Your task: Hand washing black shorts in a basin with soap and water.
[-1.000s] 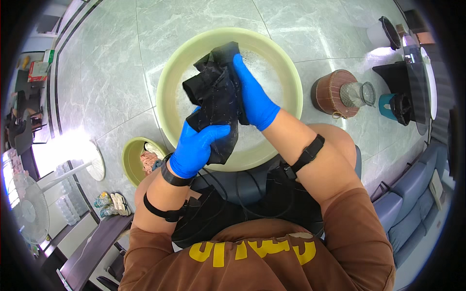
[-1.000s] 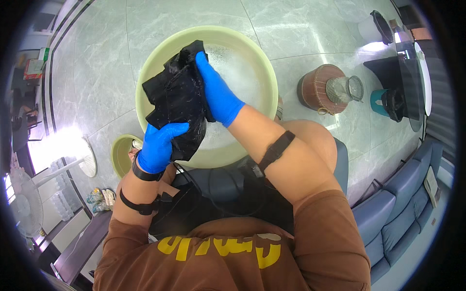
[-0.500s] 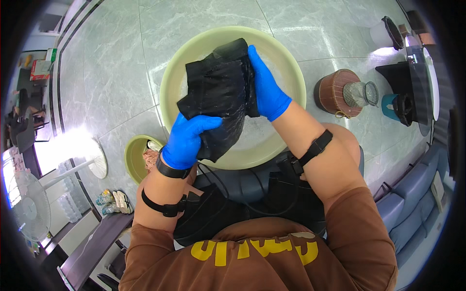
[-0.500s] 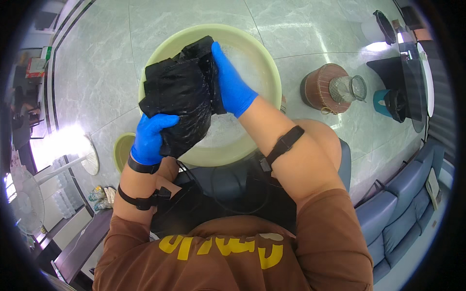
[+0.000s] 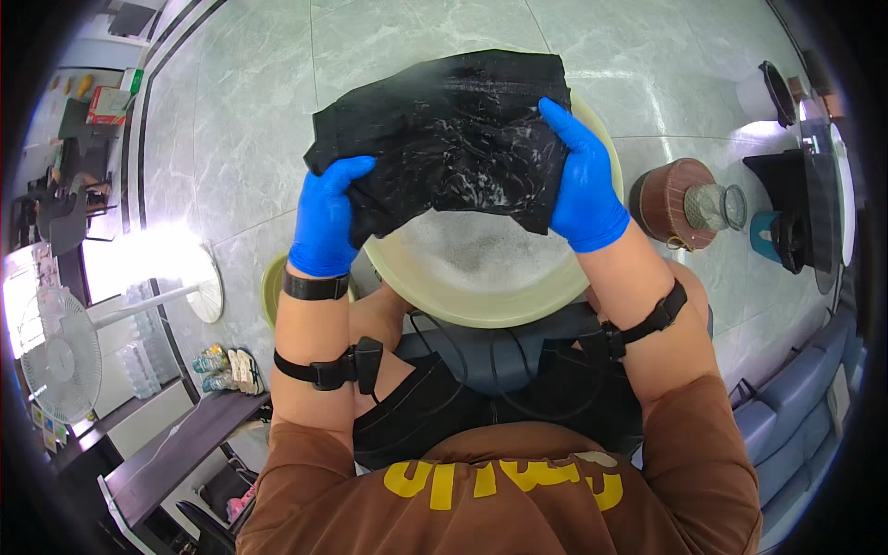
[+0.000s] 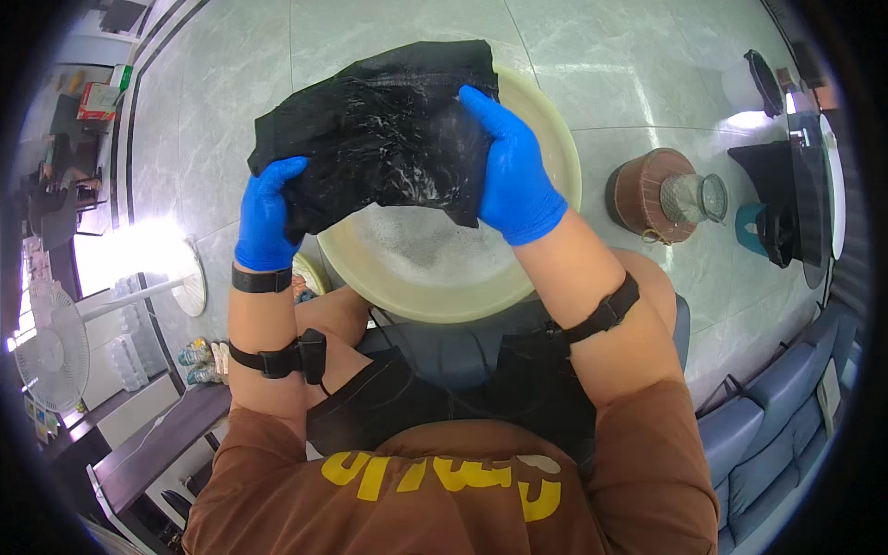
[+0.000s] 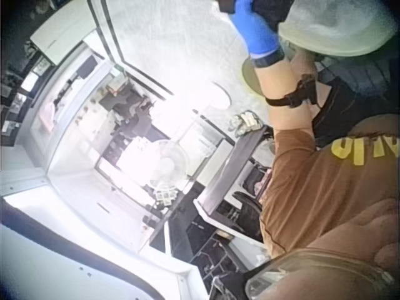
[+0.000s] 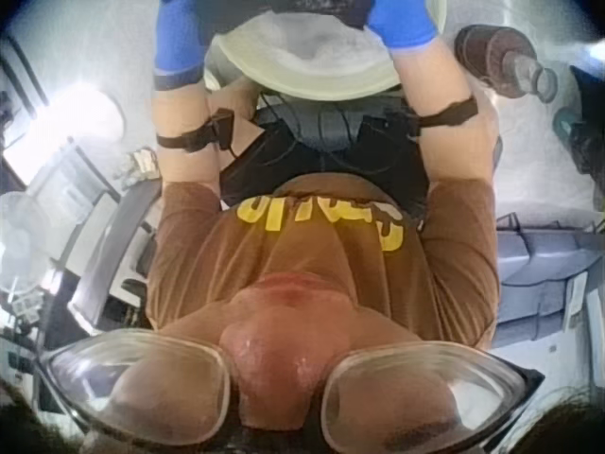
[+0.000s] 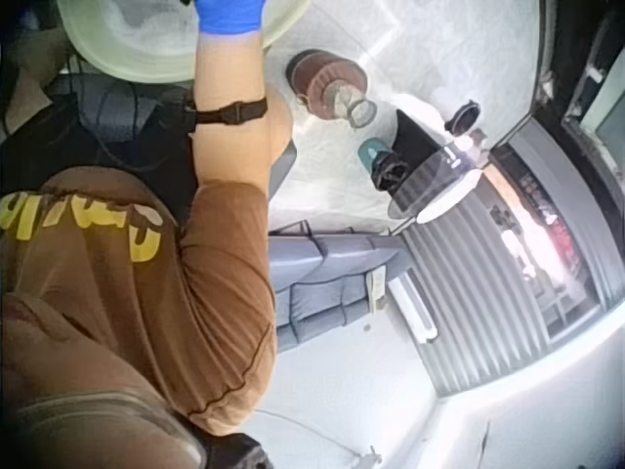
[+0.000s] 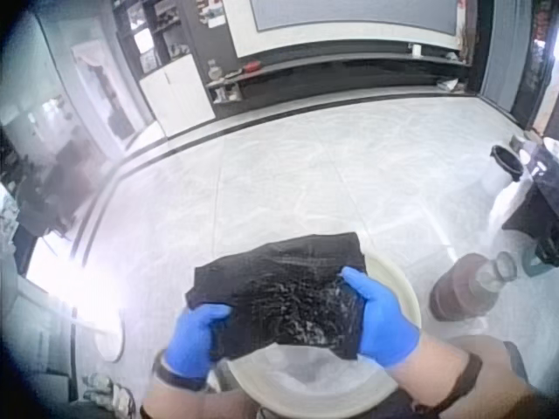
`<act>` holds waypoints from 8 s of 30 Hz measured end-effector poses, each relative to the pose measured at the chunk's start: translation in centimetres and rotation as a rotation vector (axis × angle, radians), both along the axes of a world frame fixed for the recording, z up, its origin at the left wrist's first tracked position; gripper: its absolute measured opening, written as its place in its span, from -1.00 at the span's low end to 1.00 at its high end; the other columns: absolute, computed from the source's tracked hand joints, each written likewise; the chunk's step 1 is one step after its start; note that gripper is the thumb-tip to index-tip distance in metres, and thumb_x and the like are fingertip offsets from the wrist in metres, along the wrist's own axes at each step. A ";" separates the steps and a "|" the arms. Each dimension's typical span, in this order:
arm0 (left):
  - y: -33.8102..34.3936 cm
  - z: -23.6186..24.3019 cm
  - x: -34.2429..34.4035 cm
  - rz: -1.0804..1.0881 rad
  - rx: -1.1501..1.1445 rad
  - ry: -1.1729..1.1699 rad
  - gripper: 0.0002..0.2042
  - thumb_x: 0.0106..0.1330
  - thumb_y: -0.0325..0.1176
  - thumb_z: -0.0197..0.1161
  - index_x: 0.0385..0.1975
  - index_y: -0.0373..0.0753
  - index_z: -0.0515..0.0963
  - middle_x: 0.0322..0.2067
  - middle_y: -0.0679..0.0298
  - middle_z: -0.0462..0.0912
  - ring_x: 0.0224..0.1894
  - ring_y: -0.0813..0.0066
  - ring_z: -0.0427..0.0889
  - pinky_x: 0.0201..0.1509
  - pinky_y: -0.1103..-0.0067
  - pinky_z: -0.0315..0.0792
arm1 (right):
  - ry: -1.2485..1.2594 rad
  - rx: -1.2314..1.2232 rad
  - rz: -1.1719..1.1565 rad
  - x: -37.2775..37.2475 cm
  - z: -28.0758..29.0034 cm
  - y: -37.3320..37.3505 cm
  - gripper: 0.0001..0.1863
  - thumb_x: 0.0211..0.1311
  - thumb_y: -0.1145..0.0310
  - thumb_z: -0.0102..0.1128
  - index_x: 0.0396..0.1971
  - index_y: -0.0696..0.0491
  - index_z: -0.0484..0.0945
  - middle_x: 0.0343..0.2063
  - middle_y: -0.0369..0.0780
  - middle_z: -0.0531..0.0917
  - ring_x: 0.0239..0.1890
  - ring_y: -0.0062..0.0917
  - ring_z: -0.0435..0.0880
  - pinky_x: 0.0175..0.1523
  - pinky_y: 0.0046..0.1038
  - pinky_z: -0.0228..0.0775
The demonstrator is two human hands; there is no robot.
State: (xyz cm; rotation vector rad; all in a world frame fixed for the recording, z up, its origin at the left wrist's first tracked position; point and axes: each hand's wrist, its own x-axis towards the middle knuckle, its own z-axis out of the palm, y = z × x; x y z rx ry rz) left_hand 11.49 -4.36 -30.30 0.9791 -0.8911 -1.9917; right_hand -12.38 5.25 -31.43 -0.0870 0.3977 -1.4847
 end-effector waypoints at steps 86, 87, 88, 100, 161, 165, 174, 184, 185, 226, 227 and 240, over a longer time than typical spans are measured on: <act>7.2 -1.5 -4.6 -0.213 -0.015 0.001 -0.51 0.40 -0.41 0.17 0.32 -0.34 0.34 0.16 0.05 0.56 0.16 0.18 0.61 0.30 0.29 0.47 | 0.286 0.185 0.187 2.3 -3.3 -1.3 -0.41 0.57 0.00 -0.18 0.39 0.06 0.30 0.27 -0.13 0.49 0.23 -0.43 0.53 0.30 -0.37 0.43; 6.3 -1.1 -4.4 -0.197 0.096 0.077 -0.52 0.42 -0.37 0.16 0.32 -0.34 0.35 0.15 0.04 0.57 0.15 0.15 0.62 0.29 0.27 0.48 | 0.232 0.183 0.186 2.0 -2.6 -1.0 -0.41 0.57 -0.01 -0.17 0.39 0.05 0.29 0.26 -0.13 0.50 0.24 -0.42 0.53 0.33 -0.36 0.41; 5.3 -0.9 -4.1 -0.178 0.203 0.154 -0.53 0.43 -0.33 0.15 0.31 -0.34 0.36 0.15 0.02 0.58 0.14 0.13 0.62 0.29 0.25 0.49 | 0.178 0.178 0.186 1.7 -2.1 -0.9 -0.41 0.57 -0.02 -0.17 0.40 0.05 0.28 0.25 -0.13 0.51 0.24 -0.41 0.53 0.35 -0.36 0.39; 1.1 0.7 -0.4 -0.234 -0.015 -0.098 -0.57 0.19 -0.59 0.31 0.12 -0.32 0.54 -0.04 0.14 0.70 -0.03 0.32 0.71 0.09 0.39 0.62 | 0.201 0.187 0.157 -2.8 -1.1 -0.9 -0.50 0.44 0.16 -0.06 0.20 0.20 0.48 0.05 -0.03 0.67 0.01 -0.21 0.71 0.15 -0.16 0.59; 3.3 -0.7 -2.1 -0.204 0.288 0.162 -0.35 0.06 -0.53 0.17 0.30 -0.33 0.38 0.17 0.01 0.57 0.18 0.11 0.60 0.29 0.25 0.52 | 0.390 0.082 0.189 0.5 -1.0 -0.1 -0.45 0.33 0.24 0.30 0.21 0.24 0.44 0.07 -0.11 0.62 0.11 -0.48 0.61 0.25 -0.42 0.45; 4.3 0.1 -3.2 -0.235 0.041 -0.058 -0.39 -0.01 -0.69 0.41 0.16 -0.27 0.51 0.01 0.17 0.67 0.02 0.36 0.66 0.10 0.45 0.60 | 0.562 -0.009 0.146 1.2 -1.3 -0.3 -0.51 0.26 0.40 0.32 0.16 0.21 0.48 -0.01 -0.17 0.66 0.02 -0.52 0.64 0.17 -0.43 0.51; 5.6 -3.4 -4.9 -0.102 -0.422 -0.290 -0.57 0.11 -0.71 0.25 0.03 -0.32 0.58 -0.11 0.22 0.71 -0.10 0.43 0.68 -0.01 0.51 0.58 | 0.885 -0.111 -0.288 7.5 -3.2 1.3 -0.36 0.37 0.44 0.17 0.39 0.20 0.19 0.18 -0.12 0.50 0.24 -0.47 0.47 0.36 -0.36 0.29; 7.8 -4.9 -6.4 -0.187 -0.502 -0.387 -0.58 0.14 -0.65 0.24 0.06 -0.32 0.52 -0.13 0.22 0.68 -0.11 0.47 0.65 -0.03 0.50 0.56 | 1.052 0.218 -0.191 3.9 -5.7 -0.2 -0.55 0.42 0.11 0.21 0.02 0.22 0.53 -0.15 -0.08 0.70 -0.09 -0.43 0.67 0.02 -0.36 0.50; 8.0 -5.4 -6.4 -0.178 -0.456 -0.336 -0.54 0.13 -0.66 0.26 0.10 -0.32 0.51 -0.08 0.21 0.67 -0.06 0.44 0.65 0.01 0.50 0.56 | 1.047 0.225 -0.176 3.4 -5.7 -0.4 -0.55 0.44 0.09 0.18 -0.04 0.24 0.57 -0.21 -0.08 0.72 -0.15 -0.44 0.68 -0.03 -0.37 0.51; 4.5 -1.3 -4.1 -0.253 -0.030 -0.110 -0.42 0.12 -0.67 0.31 0.23 -0.36 0.43 0.10 0.09 0.62 0.10 0.28 0.63 0.19 0.41 0.56 | 0.391 0.177 0.065 1.3 -2.4 -0.6 -0.45 0.31 0.04 0.33 -0.02 0.28 0.62 -0.14 -0.15 0.72 -0.10 -0.54 0.69 0.02 -0.49 0.55; 4.6 -1.2 -4.1 -0.249 -0.028 -0.110 -0.42 0.12 -0.67 0.31 0.23 -0.36 0.43 0.10 0.09 0.62 0.10 0.28 0.63 0.19 0.41 0.56 | 0.554 0.154 0.013 1.3 -3.0 -0.8 -0.48 0.32 0.06 0.33 -0.04 0.26 0.63 -0.15 -0.16 0.73 -0.11 -0.53 0.69 0.02 -0.48 0.55; 6.5 -2.4 -4.1 -0.447 -0.434 -0.448 -0.15 0.00 -0.49 0.57 0.32 -0.41 0.22 0.15 0.05 0.53 0.14 0.31 0.57 0.23 0.40 0.51 | 1.267 0.368 -0.239 0.5 -6.9 -1.1 -0.55 0.32 0.11 0.27 -0.21 0.30 0.65 -0.35 0.00 0.74 -0.25 -0.23 0.73 -0.08 -0.26 0.51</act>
